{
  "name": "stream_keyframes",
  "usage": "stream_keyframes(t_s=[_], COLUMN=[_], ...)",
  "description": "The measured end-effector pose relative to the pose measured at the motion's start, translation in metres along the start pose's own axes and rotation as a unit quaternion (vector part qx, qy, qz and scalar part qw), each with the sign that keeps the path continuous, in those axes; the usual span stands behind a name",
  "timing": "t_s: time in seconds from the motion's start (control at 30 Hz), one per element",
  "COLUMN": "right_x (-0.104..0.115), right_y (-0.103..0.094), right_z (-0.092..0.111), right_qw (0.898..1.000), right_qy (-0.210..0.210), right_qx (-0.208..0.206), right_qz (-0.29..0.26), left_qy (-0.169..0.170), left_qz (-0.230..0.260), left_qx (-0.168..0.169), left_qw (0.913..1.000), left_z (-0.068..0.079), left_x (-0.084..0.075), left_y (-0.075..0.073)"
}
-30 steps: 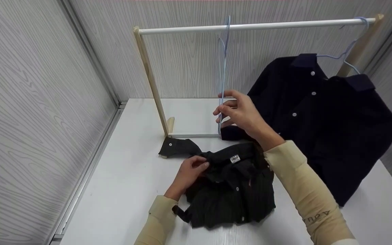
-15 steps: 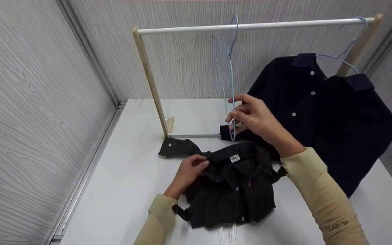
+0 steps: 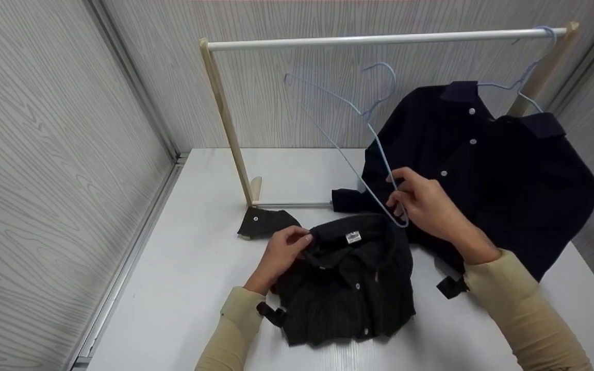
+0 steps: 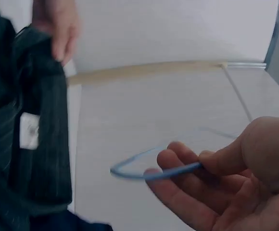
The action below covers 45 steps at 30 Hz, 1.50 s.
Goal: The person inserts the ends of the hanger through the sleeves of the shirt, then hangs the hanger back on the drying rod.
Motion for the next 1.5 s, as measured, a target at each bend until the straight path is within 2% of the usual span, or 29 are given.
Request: stream_keyframes(t_s=[0.07, 0.2, 0.3, 0.43, 0.73, 0.97, 1.13, 1.3, 1.5], right_x=[-0.006, -0.012, -0.015, -0.020, -0.041, -0.046, -0.044, -0.044, -0.046], right_y=[-0.002, -0.008, -0.012, -0.020, -0.042, -0.054, -0.061, -0.066, -0.060], right_z=[0.007, 0.021, 0.030, 0.043, 0.064, 0.078, 0.085, 0.088, 0.092], right_qw=[0.998, 0.991, 0.985, 0.978, 0.968, 0.960, 0.960, 0.957, 0.955], right_qy=[-0.011, 0.004, 0.007, -0.011, -0.023, -0.061, -0.046, -0.020, -0.022], right_qx=[-0.020, -0.036, -0.036, -0.040, -0.055, -0.059, -0.057, -0.059, -0.060], right_qz=[0.052, 0.132, 0.170, 0.203, 0.243, 0.266, 0.272, 0.284, 0.290], left_qy=[0.000, 0.000, 0.002, 0.006, -0.004, 0.010, 0.015, 0.021, 0.045], left_qz=[-0.008, -0.018, -0.030, -0.038, -0.011, -0.042, -0.066, -0.063, -0.076], left_qx=[-0.006, -0.022, -0.032, -0.040, -0.067, -0.102, -0.136, -0.165, -0.169], left_qw=[1.0000, 0.9996, 0.9991, 0.9985, 0.9977, 0.9939, 0.9884, 0.9841, 0.9817], left_z=[0.000, -0.004, -0.006, -0.008, -0.009, -0.011, -0.013, -0.013, -0.013], left_x=[-0.003, -0.005, -0.008, -0.011, -0.012, -0.016, -0.018, -0.022, -0.028], left_y=[-0.003, -0.007, -0.010, -0.012, -0.019, -0.026, -0.033, -0.042, -0.040])
Point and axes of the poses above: each hand's wrist, its own z-axis away from the middle knuckle, its own y-axis out of the palm, x = y × z, the point moved 2 cm from there along -z, towards the middle knuckle, and after that the axes turned 15 degrees about -z, right-handed, at the moved point
